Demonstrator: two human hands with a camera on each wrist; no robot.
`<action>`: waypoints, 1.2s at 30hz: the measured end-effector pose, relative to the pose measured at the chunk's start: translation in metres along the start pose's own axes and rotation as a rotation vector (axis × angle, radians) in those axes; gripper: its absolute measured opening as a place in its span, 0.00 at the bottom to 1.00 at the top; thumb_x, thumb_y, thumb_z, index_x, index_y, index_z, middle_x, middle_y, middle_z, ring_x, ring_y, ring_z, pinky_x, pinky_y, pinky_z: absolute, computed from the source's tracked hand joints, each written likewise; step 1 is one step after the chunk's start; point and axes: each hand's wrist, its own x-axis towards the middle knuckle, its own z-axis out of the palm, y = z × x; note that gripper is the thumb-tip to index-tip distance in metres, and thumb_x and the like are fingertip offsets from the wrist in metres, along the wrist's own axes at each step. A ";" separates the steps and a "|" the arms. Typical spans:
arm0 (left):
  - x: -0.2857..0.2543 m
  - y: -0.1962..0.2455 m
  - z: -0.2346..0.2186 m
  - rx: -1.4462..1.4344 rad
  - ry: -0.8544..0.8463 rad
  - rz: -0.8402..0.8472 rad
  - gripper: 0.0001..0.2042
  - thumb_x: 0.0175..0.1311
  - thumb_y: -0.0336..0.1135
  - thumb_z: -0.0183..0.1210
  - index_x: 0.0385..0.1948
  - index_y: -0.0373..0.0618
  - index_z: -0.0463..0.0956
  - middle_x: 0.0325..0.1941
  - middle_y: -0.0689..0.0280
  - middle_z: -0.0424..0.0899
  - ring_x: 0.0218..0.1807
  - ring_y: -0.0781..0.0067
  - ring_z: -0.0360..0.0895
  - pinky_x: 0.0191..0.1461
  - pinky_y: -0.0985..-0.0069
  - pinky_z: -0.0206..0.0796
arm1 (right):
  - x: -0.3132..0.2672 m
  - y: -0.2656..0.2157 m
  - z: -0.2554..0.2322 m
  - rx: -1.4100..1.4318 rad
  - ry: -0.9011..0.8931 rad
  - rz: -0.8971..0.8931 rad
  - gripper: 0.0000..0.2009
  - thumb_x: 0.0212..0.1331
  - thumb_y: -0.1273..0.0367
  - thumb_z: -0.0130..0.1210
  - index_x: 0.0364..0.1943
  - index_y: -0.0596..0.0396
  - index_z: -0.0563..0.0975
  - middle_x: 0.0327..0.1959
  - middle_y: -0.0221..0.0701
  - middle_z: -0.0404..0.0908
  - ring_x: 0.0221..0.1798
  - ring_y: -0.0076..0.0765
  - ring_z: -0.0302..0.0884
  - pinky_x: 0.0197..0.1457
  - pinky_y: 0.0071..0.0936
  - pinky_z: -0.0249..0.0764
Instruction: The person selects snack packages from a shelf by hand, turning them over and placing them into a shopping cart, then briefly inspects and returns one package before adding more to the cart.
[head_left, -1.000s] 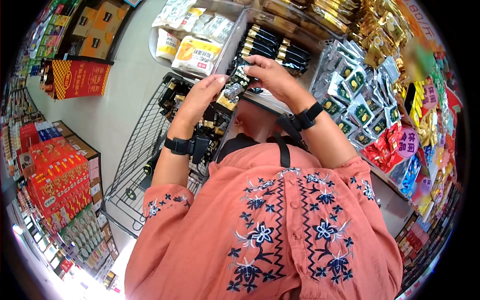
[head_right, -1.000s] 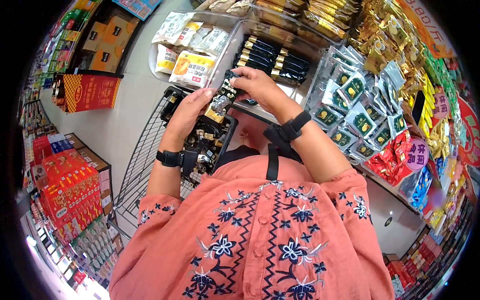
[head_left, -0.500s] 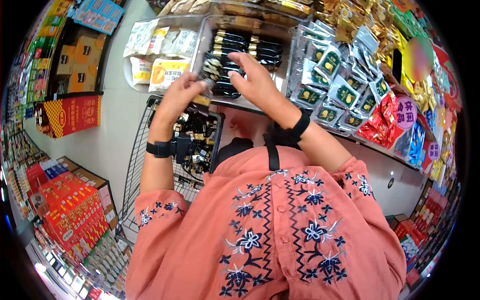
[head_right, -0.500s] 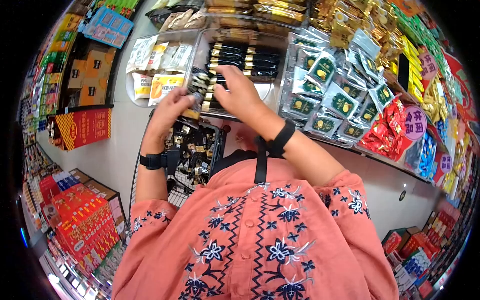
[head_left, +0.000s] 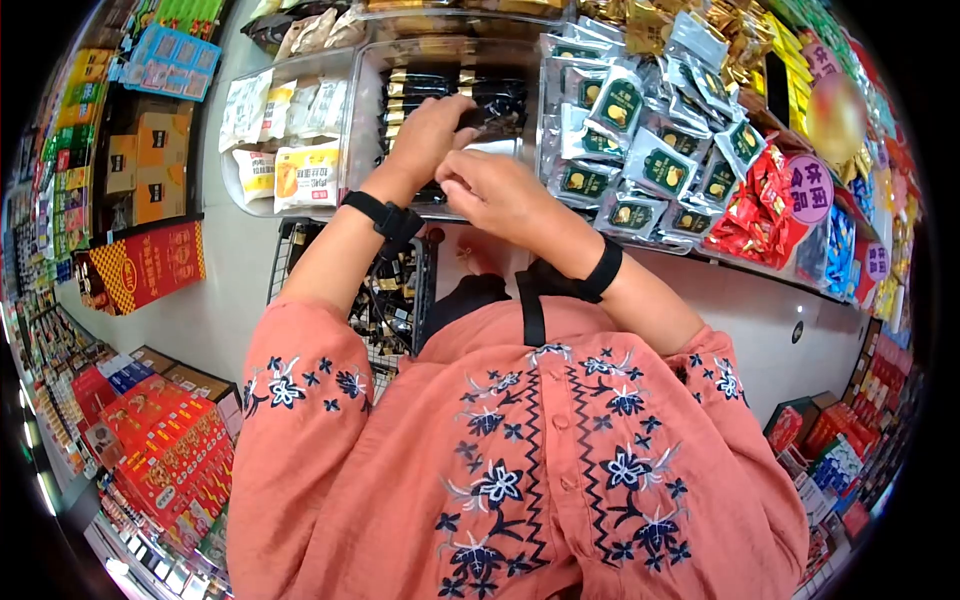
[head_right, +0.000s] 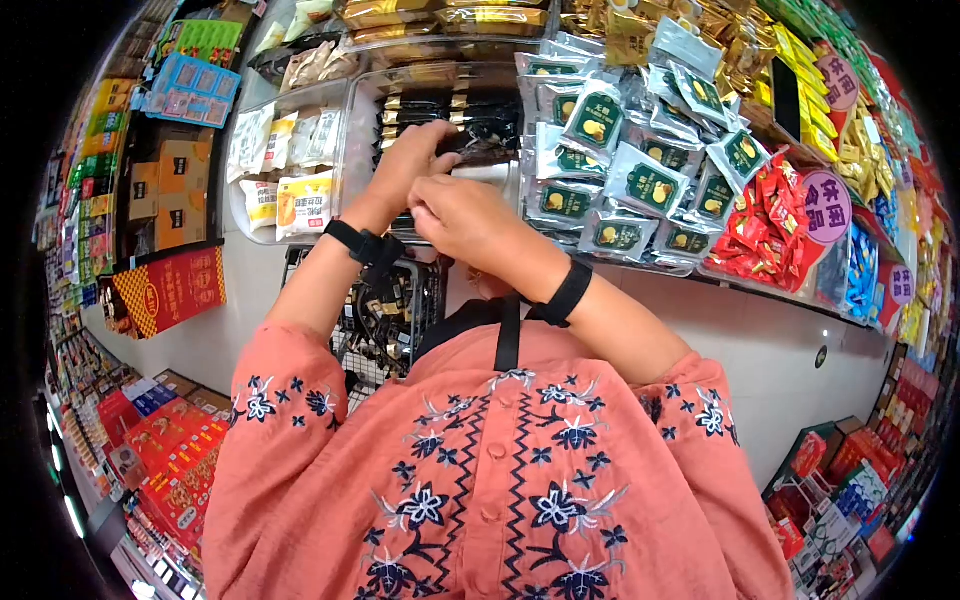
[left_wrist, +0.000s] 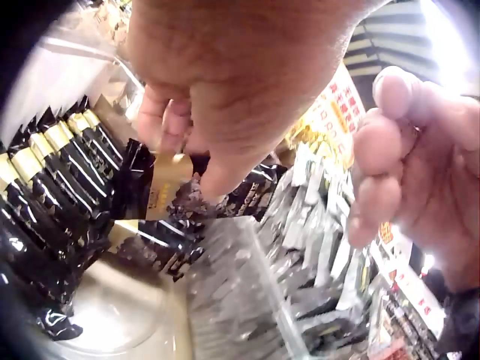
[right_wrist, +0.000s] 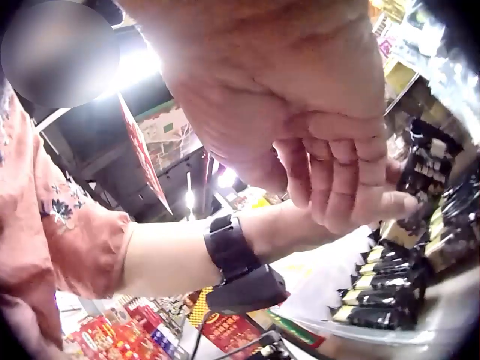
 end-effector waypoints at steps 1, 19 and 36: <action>0.003 0.000 0.007 0.023 0.017 0.076 0.16 0.57 0.33 0.65 0.47 0.45 0.77 0.44 0.58 0.83 0.48 0.50 0.76 0.53 0.58 0.70 | -0.005 0.007 -0.004 -0.109 -0.015 0.007 0.06 0.60 0.70 0.55 0.38 0.57 0.78 0.33 0.44 0.82 0.36 0.54 0.81 0.41 0.43 0.76; 0.020 -0.019 0.053 0.410 -0.218 0.237 0.16 0.56 0.31 0.62 0.46 0.45 0.72 0.43 0.58 0.81 0.49 0.55 0.79 0.48 0.62 0.74 | -0.025 0.040 -0.012 -0.337 -0.208 0.104 0.08 0.57 0.69 0.54 0.35 0.61 0.79 0.37 0.46 0.82 0.44 0.56 0.80 0.49 0.48 0.76; 0.022 -0.003 0.043 0.266 -0.305 0.178 0.21 0.56 0.29 0.62 0.53 0.40 0.72 0.46 0.55 0.76 0.51 0.48 0.77 0.51 0.59 0.75 | -0.025 0.043 -0.009 -0.392 -0.262 0.161 0.08 0.58 0.69 0.53 0.36 0.60 0.78 0.37 0.47 0.79 0.43 0.59 0.79 0.48 0.49 0.76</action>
